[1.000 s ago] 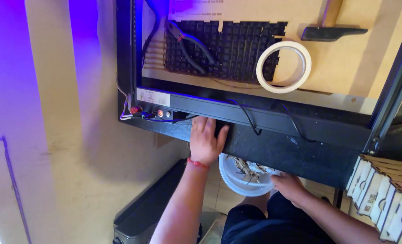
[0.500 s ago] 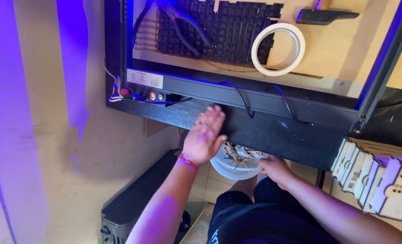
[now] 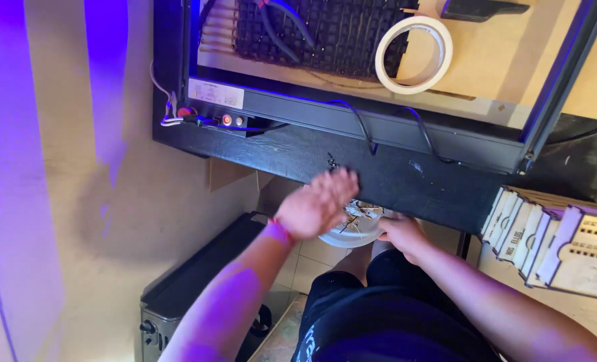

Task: Clearing wooden scraps and debris from a production desk into a bucket.

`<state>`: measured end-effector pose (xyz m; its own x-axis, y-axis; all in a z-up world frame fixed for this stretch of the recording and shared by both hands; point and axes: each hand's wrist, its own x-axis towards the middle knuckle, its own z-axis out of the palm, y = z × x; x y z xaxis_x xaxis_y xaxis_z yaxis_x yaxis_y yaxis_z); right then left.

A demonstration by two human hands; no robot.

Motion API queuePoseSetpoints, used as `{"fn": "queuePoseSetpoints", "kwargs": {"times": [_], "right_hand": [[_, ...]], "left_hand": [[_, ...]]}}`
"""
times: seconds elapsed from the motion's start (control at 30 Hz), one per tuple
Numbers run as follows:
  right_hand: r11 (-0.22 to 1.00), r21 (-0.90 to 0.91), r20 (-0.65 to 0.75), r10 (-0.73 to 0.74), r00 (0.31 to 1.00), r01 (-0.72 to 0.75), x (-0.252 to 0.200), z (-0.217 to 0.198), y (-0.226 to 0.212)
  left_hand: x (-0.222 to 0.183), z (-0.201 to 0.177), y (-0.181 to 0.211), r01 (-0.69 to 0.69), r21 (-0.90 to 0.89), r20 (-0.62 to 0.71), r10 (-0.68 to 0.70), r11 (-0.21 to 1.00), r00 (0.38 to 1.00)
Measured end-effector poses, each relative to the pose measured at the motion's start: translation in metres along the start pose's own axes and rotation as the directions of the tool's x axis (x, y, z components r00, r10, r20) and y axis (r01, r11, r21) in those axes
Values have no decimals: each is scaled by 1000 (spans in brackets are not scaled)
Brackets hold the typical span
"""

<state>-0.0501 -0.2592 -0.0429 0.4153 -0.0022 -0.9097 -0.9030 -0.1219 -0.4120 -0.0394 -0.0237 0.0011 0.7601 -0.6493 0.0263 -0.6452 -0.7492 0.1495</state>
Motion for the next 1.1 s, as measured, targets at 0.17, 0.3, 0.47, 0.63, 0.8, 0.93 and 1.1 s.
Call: {"fn": "queuePoseSetpoints", "kwargs": {"times": [0.17,0.3,0.47,0.63,0.8,0.93,1.1], "right_hand": [[998,-28,0,58,998,-58,-2,-1,-10],[1000,21,27,22,999,-22,8,-4,4],[999,31,53,13,999,-15,2,-3,3],[995,100,33,13,999,-16,16,-7,11],[996,-50,61,75,995,-72,-20,-5,-29],[987,-124,102,116,988,-103,-29,-11,-35],[984,-135,121,129,984,-112,-29,-13,-33]], "left_hand": [[-15,-9,45,-14,-325,-205,-56,945,977],[11,-31,20,248,-59,113,-241,967,964],[36,-37,-18,499,-207,121,-484,842,867],[28,-24,9,3,71,132,-13,997,991],[-26,-4,62,-64,-354,-125,21,933,992],[-24,-18,70,133,-290,-149,-182,948,972],[3,-21,53,399,-195,-5,-408,896,913]]}}
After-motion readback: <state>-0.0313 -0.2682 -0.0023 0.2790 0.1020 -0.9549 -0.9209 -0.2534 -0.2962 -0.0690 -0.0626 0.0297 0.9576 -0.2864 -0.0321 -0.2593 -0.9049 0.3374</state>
